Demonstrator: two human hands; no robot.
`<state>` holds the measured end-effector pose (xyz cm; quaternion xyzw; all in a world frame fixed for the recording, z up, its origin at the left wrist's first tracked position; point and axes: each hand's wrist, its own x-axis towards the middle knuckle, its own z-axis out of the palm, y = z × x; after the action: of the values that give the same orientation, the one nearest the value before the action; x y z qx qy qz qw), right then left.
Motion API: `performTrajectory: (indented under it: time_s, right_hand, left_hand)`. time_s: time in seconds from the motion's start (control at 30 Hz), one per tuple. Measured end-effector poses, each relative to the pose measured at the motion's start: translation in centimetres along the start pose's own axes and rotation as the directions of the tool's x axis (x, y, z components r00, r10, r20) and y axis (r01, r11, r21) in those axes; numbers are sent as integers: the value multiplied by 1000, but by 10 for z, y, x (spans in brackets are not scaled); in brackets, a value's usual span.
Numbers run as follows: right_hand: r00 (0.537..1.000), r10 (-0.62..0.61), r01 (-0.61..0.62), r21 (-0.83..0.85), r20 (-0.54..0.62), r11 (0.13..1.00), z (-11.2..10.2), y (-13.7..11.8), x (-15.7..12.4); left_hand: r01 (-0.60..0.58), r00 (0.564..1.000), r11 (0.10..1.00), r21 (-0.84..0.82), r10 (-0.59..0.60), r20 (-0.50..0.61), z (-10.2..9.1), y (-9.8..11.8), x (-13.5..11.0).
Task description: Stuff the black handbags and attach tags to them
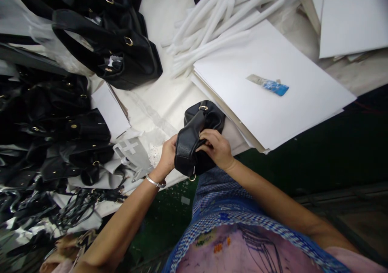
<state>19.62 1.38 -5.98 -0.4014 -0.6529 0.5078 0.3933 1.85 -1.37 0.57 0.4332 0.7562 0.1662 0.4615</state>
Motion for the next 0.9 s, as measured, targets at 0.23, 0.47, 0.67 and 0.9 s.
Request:
performTrajectory:
  time_s: [0.23,0.47,0.67,0.9]
  right_hand:
    - [964,251,-241,102,-91,965,-22,-35,-29]
    - [818,543,-542,-59,191,838,-52,-56,-29]
    - [610,708,-641,-303,357,705,-41,-57,0]
    - [677,679,-639,-232,282,733,-19,-57,-12]
  left_hand:
    - [-67,992,997,-23,64,-112,4,8,-14]
    - [-69,990,991,-118,53,-133,10,8,-27]
    - [-92,981,994,-61,80,-174,18,1,-22]
    - [-130,963,992,10,128,-238,24,-4,-22]
